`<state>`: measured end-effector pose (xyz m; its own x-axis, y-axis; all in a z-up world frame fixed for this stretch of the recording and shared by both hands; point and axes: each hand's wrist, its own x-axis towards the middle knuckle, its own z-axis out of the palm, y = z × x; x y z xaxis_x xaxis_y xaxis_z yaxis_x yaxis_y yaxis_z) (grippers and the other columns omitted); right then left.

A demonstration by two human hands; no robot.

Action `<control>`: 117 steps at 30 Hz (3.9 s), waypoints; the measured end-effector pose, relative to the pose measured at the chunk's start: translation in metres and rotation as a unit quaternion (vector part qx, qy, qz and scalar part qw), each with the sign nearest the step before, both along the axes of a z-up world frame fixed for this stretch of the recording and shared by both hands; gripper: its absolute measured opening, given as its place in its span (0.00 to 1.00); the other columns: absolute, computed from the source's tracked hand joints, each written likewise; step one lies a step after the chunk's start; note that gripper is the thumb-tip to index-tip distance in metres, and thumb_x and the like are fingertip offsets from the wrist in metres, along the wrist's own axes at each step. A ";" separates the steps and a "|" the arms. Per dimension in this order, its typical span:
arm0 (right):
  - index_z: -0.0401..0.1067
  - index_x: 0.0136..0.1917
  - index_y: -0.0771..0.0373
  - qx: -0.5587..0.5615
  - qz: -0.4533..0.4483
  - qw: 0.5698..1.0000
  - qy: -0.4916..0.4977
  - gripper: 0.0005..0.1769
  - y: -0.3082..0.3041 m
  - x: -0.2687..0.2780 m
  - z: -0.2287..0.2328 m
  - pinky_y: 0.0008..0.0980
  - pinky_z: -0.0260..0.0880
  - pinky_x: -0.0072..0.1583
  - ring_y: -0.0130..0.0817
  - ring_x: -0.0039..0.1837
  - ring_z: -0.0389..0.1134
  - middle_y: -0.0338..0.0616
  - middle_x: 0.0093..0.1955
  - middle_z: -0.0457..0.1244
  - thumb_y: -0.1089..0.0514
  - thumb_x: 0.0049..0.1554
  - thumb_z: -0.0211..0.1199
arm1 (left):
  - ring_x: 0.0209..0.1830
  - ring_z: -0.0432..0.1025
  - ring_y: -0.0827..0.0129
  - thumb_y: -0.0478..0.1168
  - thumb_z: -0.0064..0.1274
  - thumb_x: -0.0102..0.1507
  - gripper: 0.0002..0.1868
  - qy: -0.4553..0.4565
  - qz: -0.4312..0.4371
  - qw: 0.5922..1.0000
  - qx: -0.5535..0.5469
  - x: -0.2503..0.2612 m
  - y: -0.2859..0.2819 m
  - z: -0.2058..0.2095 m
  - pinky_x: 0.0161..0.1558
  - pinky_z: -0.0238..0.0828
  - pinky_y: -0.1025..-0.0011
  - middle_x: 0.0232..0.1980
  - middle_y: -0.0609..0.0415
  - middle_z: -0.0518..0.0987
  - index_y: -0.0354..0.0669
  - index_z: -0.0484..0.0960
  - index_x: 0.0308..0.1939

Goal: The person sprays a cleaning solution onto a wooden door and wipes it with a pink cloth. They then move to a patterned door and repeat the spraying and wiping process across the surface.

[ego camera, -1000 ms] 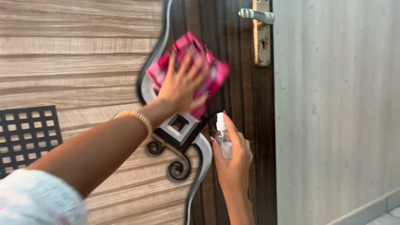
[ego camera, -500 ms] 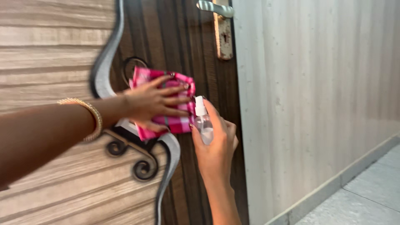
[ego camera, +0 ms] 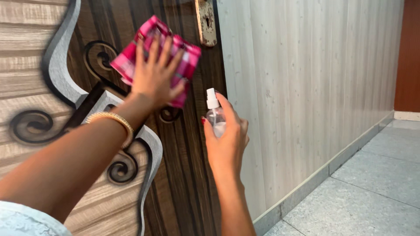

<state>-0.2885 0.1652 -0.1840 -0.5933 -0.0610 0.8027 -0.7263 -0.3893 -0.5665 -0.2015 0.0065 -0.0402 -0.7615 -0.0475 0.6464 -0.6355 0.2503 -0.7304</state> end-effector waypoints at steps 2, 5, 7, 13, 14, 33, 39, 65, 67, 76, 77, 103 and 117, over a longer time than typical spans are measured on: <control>0.71 0.68 0.47 0.013 0.008 1.000 -0.019 0.32 0.001 -0.009 -0.005 0.43 0.71 0.57 0.43 0.56 0.68 0.44 0.52 0.70 0.62 0.51 0.71 | 0.82 0.36 0.51 0.69 0.47 0.62 0.47 -0.161 0.114 0.977 0.077 -0.023 0.015 -0.036 0.75 0.27 0.40 0.82 0.51 0.47 0.65 0.46 0.80; 0.71 0.68 0.47 0.023 0.020 0.999 -0.039 0.32 0.001 -0.026 -0.013 0.41 0.73 0.56 0.40 0.56 0.72 0.43 0.53 0.71 0.62 0.51 0.70 | 0.84 0.34 0.57 0.68 0.52 0.59 0.50 -0.374 0.052 0.926 0.029 -0.023 0.024 -0.078 0.79 0.25 0.47 0.82 0.54 0.46 0.62 0.48 0.79; 0.71 0.68 0.48 0.024 0.018 0.999 -0.042 0.31 -0.003 -0.038 -0.020 0.40 0.73 0.56 0.39 0.55 0.73 0.44 0.53 0.71 0.62 0.51 0.70 | 0.82 0.33 0.57 0.64 0.58 0.52 0.57 -0.311 0.037 0.948 0.048 -0.042 0.016 -0.061 0.76 0.25 0.49 0.82 0.53 0.43 0.60 0.45 0.80; 0.71 0.67 0.50 0.047 0.020 0.997 -0.066 0.30 -0.001 -0.064 -0.043 0.40 0.72 0.55 0.39 0.54 0.73 0.44 0.54 0.71 0.61 0.52 0.70 | 0.84 0.37 0.51 0.74 0.36 0.66 0.47 0.025 -0.028 0.999 0.022 -0.071 -0.010 -0.084 0.76 0.30 0.41 0.85 0.46 0.46 0.53 0.49 0.81; 0.71 0.67 0.49 0.070 0.020 0.994 -0.084 0.30 0.001 -0.069 -0.045 0.40 0.72 0.55 0.39 0.54 0.73 0.43 0.54 0.71 0.61 0.52 0.70 | 0.83 0.36 0.51 0.74 0.35 0.65 0.48 0.006 -0.027 0.999 0.030 -0.079 -0.010 -0.104 0.76 0.30 0.40 0.84 0.46 0.45 0.54 0.48 0.81; 0.69 0.58 0.56 0.263 0.151 0.952 0.036 0.22 -0.043 -0.052 -0.095 0.43 0.67 0.53 0.46 0.54 0.66 0.45 0.54 0.60 0.67 0.50 0.58 | 0.83 0.26 0.57 0.80 0.49 0.52 0.67 -0.218 0.099 0.944 0.228 0.063 -0.003 -0.275 0.75 0.18 0.41 0.85 0.55 0.34 0.58 0.31 0.81; 0.75 0.60 0.50 0.416 0.265 0.861 -0.124 0.27 -0.025 -0.025 -0.086 0.36 0.72 0.49 0.39 0.44 0.71 0.50 0.50 0.66 0.63 0.46 0.61 | 0.83 0.21 0.58 0.80 0.53 0.51 0.70 -0.248 0.197 0.914 0.255 0.128 0.019 -0.261 0.73 0.16 0.35 0.85 0.58 0.28 0.63 0.27 0.81; 0.49 0.79 0.36 0.163 0.065 0.984 0.026 0.49 -0.052 0.007 -0.080 0.49 0.72 0.59 0.58 0.67 0.65 0.53 0.80 0.51 0.64 0.51 0.64 | 0.83 0.34 0.56 0.84 0.29 0.56 0.54 -0.070 0.063 0.994 0.048 0.089 0.000 -0.112 0.74 0.24 0.37 0.83 0.54 0.45 0.67 0.45 0.80; 0.49 0.78 0.31 0.180 0.080 0.980 0.021 0.49 -0.054 0.022 -0.076 0.48 0.74 0.58 0.58 0.66 0.67 0.53 0.81 0.49 0.63 0.52 0.64 | 0.82 0.37 0.54 0.82 0.29 0.56 0.51 -0.038 -0.032 0.998 0.041 0.129 -0.005 -0.100 0.74 0.25 0.35 0.82 0.53 0.47 0.66 0.48 0.79; 0.52 0.78 0.32 0.114 0.126 0.983 0.069 0.44 -0.051 0.047 -0.049 0.47 0.76 0.54 0.59 0.63 0.68 0.55 0.81 0.50 0.62 0.55 0.64 | 0.83 0.43 0.44 0.78 0.31 0.57 0.52 -0.003 -0.166 0.985 0.044 0.154 -0.006 -0.097 0.74 0.28 0.25 0.82 0.43 0.52 0.55 0.57 0.79; 0.52 0.77 0.32 0.112 0.131 0.983 0.060 0.43 -0.051 0.044 -0.047 0.47 0.77 0.54 0.59 0.63 0.69 0.55 0.81 0.49 0.61 0.56 0.63 | 0.83 0.43 0.43 0.78 0.32 0.57 0.52 -0.004 -0.172 0.984 0.043 0.142 -0.005 -0.096 0.73 0.28 0.24 0.82 0.42 0.52 0.54 0.57 0.79; 0.59 0.77 0.39 0.168 0.093 0.979 0.064 0.36 -0.015 -0.026 -0.039 0.47 0.70 0.56 0.48 0.57 0.69 0.47 0.55 0.64 0.56 0.57 0.63 | 0.81 0.39 0.43 0.65 0.52 0.57 0.50 -0.183 -0.145 0.960 0.152 -0.083 -0.028 -0.246 0.73 0.28 0.32 0.81 0.44 0.53 0.44 0.56 0.77; 0.52 0.80 0.52 0.039 0.218 0.973 0.068 0.41 -0.051 0.024 -0.059 0.40 0.74 0.55 0.47 0.54 0.74 0.51 0.58 0.67 0.64 0.57 0.63 | 0.83 0.49 0.41 0.67 0.53 0.66 0.40 0.185 -0.152 0.971 -0.003 0.125 -0.009 -0.051 0.78 0.35 0.26 0.84 0.42 0.57 0.58 0.67 0.78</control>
